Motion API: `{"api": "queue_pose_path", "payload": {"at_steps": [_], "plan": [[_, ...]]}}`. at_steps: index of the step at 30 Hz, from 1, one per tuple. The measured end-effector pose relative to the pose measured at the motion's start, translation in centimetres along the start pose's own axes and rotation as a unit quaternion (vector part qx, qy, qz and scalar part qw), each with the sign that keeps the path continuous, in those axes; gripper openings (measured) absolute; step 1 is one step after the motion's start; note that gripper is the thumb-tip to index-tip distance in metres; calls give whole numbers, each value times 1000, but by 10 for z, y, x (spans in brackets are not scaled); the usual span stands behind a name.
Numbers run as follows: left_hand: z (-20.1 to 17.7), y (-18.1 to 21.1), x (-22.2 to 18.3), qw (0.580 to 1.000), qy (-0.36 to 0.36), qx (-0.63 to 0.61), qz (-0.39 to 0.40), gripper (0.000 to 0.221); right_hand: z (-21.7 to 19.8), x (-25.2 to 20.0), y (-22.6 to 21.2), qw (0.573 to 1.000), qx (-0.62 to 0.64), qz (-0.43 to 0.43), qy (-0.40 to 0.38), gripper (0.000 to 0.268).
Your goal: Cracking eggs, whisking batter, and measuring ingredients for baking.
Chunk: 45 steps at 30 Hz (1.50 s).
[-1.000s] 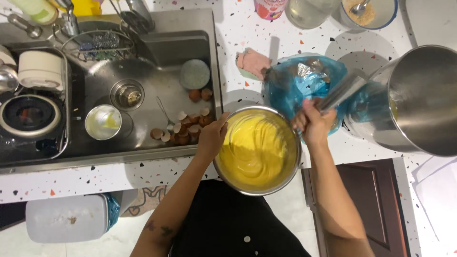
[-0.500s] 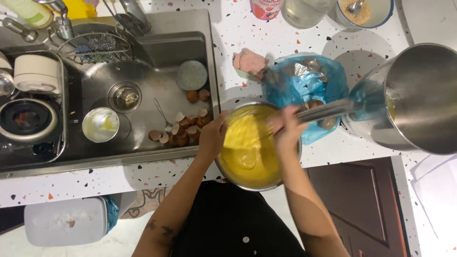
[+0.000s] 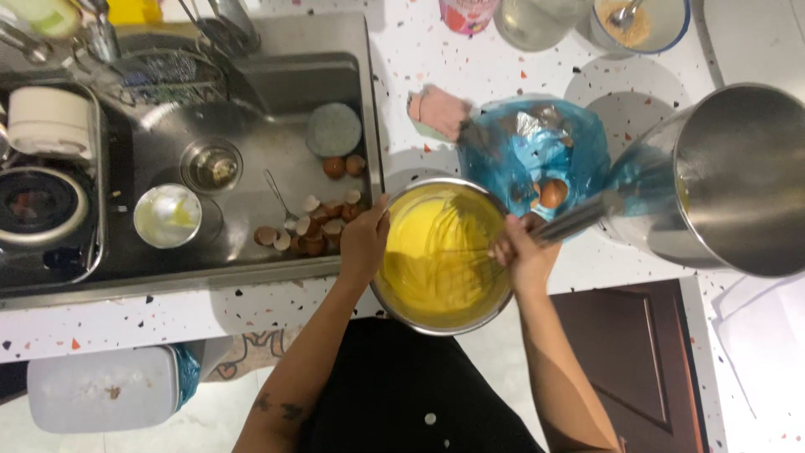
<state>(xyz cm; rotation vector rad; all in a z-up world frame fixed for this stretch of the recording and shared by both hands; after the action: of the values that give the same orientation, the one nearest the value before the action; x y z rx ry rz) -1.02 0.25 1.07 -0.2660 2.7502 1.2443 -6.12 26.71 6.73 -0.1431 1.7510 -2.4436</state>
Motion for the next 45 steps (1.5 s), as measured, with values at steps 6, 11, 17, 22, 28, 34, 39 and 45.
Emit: {"api": "queue_pose_path", "payload": {"at_steps": [6, 11, 17, 22, 28, 34, 39, 45], "plan": [[4, -3, 1, 997, 25, -6, 70, 40, -13, 12, -26, 977, 193, -50, 71, 23], [2, 2, 4, 998, 37, -9, 60, 38, -25, -15, -5, 988, 58, -143, 16, 29], [-2, 2, 6, 998, 48, -25, 44, 37, -17, -33, 1, 992, 118, -29, 36, 34], [2, -1, 4, 998, 33, -36, 35, 40, -9, 1, -6, 963, 245, -61, 95, 28], [5, 0, 6, 996, 45, -43, 66, 39, -10, 16, 30, 966, 101, -228, 67, 29], [-8, 9, 7, 1000, 0, -22, 4, 40, -14, 12, 12, 967, 222, -4, -124, 29], [0, 1, 7, 999, 24, 4, 46, 39, -15, 29, -30, 988, 25, -55, -141, 22], [3, -1, 9, 998, 40, 5, 55, 38, -26, 22, -43, 961, 88, -232, -121, 24]]}}
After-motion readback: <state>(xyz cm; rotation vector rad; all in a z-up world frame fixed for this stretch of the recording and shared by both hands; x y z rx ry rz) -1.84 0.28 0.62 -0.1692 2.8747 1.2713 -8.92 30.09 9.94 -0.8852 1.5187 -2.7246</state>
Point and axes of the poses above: each hand's wrist, its own x-axis towards the middle knuckle, its own z-axis out of the palm, y = z × x, the point moved 2 cm from there along x, towards the middle knuckle, and after that the axes turned 13 degrees about -y, right-handed, at the moved point
